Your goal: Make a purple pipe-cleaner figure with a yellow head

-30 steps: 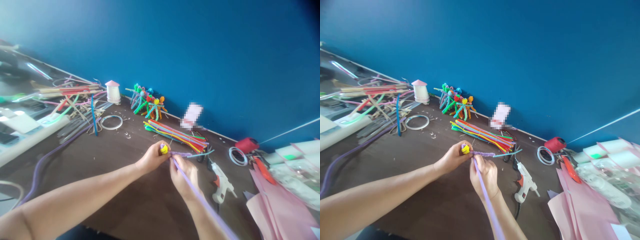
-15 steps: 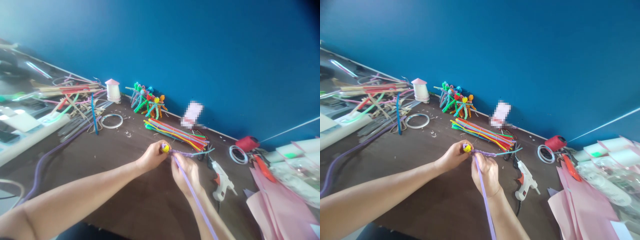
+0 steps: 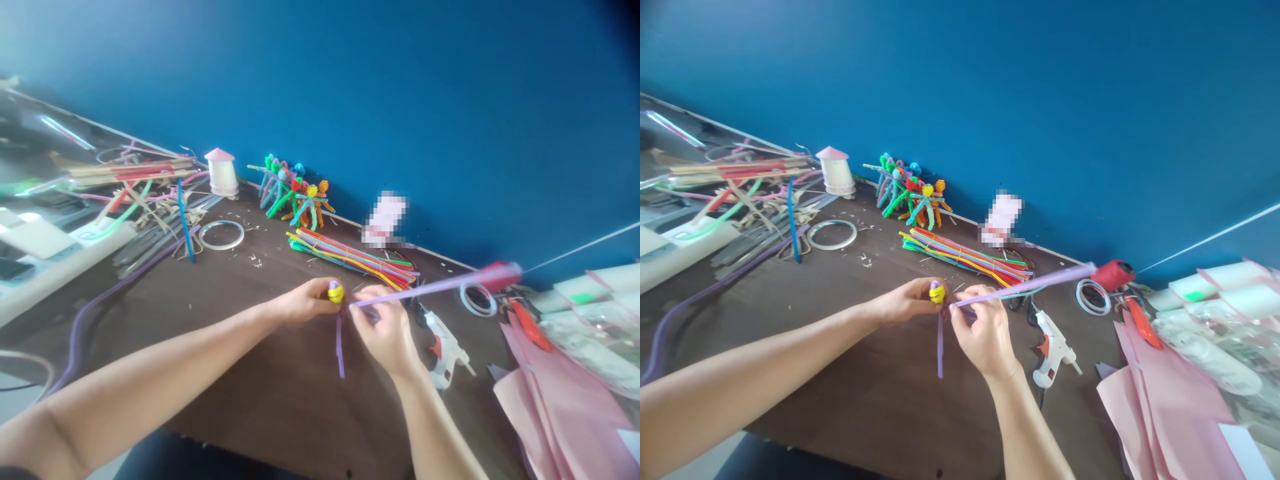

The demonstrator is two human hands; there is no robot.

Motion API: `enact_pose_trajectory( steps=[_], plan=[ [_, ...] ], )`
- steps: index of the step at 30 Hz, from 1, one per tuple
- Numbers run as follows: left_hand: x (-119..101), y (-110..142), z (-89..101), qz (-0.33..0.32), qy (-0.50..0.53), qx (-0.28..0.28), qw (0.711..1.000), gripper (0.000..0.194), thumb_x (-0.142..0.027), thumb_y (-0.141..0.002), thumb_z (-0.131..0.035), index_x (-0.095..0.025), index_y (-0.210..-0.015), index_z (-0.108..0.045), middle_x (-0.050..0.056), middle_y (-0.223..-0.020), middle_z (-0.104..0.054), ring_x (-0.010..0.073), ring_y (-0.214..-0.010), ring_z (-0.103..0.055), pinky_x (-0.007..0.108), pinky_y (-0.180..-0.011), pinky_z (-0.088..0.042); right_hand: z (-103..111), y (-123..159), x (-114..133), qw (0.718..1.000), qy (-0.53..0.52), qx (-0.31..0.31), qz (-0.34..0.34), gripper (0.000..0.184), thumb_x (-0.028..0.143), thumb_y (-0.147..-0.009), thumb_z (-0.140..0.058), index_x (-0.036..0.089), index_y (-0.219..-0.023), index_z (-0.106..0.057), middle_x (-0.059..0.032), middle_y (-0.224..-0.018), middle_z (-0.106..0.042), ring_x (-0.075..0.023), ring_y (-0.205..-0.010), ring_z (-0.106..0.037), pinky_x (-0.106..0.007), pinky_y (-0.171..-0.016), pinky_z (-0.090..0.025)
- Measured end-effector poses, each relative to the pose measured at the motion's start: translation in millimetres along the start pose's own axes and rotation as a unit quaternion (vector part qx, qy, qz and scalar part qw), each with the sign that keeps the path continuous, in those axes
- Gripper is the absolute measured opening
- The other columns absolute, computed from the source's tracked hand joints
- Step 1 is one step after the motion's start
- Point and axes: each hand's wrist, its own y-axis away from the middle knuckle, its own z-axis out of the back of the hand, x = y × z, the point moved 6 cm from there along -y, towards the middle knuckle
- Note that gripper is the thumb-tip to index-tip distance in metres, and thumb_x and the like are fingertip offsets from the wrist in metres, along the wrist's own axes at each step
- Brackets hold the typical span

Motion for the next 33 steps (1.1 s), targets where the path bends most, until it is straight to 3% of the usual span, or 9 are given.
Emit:
enact_pose_trajectory(
  steps=[5,9,12,16,22,25,28,30,33],
  plan=[
    [9,-1,1.1,0.052,0.081,0.033,0.995,0.017,-0.017,-0.065,-0.061,-0.013,-0.080,-0.056,0.000,-0.072,-0.056,0.0113,-0.068,-0.051,0.024,-0.070,-0.040,-20,1,-19,0.956,-0.208,0.140,-0.153,0.017,0.026,-0.077,-0.052,0.015,-0.068,-0.062,-0.0008,-0.061,-0.060,-0.0130,-0.057,-0.055,-0.022,-0.054,-0.043],
    [8,-2,5.4,0.026,0.032,-0.001,0.999,0.016,-0.018,-0.063,-0.064,-0.013,-0.077,-0.058,0.000,-0.073,-0.057,0.0112,-0.070,-0.051,0.024,-0.071,-0.039,-30,6,-33,0.895,-0.337,0.138,-0.259,0.015,0.026,-0.070,-0.059,0.014,-0.061,-0.060,0.0026,-0.051,-0.055,-0.0087,-0.047,-0.049,-0.019,-0.046,-0.039],
    [6,-2,5.4,0.007,0.035,-0.012,0.999,0.017,-0.018,-0.063,-0.065,-0.012,-0.077,-0.059,0.000,-0.073,-0.057,0.0110,-0.070,-0.051,0.023,-0.069,-0.039,-40,11,-40,0.822,-0.456,0.115,-0.322,0.011,0.023,-0.065,-0.061,0.014,-0.058,-0.059,0.0035,-0.046,-0.054,-0.0070,-0.041,-0.048,-0.017,-0.042,-0.039],
    [8,0,0.8,0.012,0.108,0.001,0.994,0.017,-0.014,-0.061,-0.067,-0.012,-0.076,-0.060,0.000,-0.071,-0.056,0.0093,-0.067,-0.050,0.021,-0.066,-0.038,-52,13,-38,0.733,-0.577,0.095,-0.348,0.010,0.020,-0.061,-0.062,0.017,-0.069,-0.058,0.0041,-0.047,-0.058,-0.0078,-0.035,-0.049,-0.016,-0.034,-0.038],
    [14,1,-7.3,0.027,0.285,0.001,0.958,0.018,-0.011,-0.061,-0.068,-0.013,-0.075,-0.058,0.000,-0.070,-0.058,0.0110,-0.066,-0.056,0.025,-0.070,-0.041,-56,11,-33,0.678,-0.656,0.063,-0.325,0.010,0.019,-0.063,-0.066,0.018,-0.070,-0.059,0.0042,-0.047,-0.059,-0.0059,-0.035,-0.050,-0.013,-0.035,-0.037],
    [17,0,-9.6,0.034,0.344,-0.004,0.938,0.016,-0.013,-0.064,-0.066,-0.014,-0.077,-0.057,0.001,-0.070,-0.059,0.0141,-0.069,-0.059,0.030,-0.073,-0.043,-57,10,-34,0.679,-0.655,0.028,-0.331,0.012,0.021,-0.060,-0.069,0.018,-0.068,-0.060,0.0045,-0.046,-0.057,-0.0066,-0.039,-0.050,-0.015,-0.038,-0.039],
    [23,-2,-4.5,0.037,0.370,-0.047,0.927,0.017,-0.013,-0.065,-0.067,-0.015,-0.078,-0.056,0.000,-0.069,-0.058,0.0125,-0.067,-0.058,0.028,-0.071,-0.044,-58,11,-38,0.714,-0.611,-0.027,-0.342,0.015,0.023,-0.057,-0.072,0.017,-0.065,-0.060,0.0040,-0.050,-0.058,-0.0067,-0.041,-0.050,-0.016,-0.038,-0.039],
    [27,-3,0.0,0.037,0.372,-0.078,0.924,0.018,-0.012,-0.064,-0.067,-0.015,-0.078,-0.056,-0.001,-0.069,-0.058,0.0104,-0.065,-0.057,0.025,-0.068,-0.044,-57,11,-40,0.758,-0.562,-0.050,-0.328,0.014,0.025,-0.060,-0.070,0.017,-0.066,-0.061,0.0036,-0.052,-0.058,-0.0068,-0.041,-0.049,-0.017,-0.037,-0.039],
    [32,-3,5.5,0.038,0.363,-0.120,0.923,0.019,-0.011,-0.063,-0.067,-0.015,-0.078,-0.057,-0.002,-0.067,-0.057,0.0083,-0.062,-0.056,0.021,-0.064,-0.045,-49,10,-38,0.857,-0.440,-0.059,-0.263,0.009,0.026,-0.069,-0.064,0.018,-0.073,-0.063,0.0035,-0.051,-0.056,-0.0086,-0.043,-0.050,-0.019,-0.039,-0.040]
  ],
)
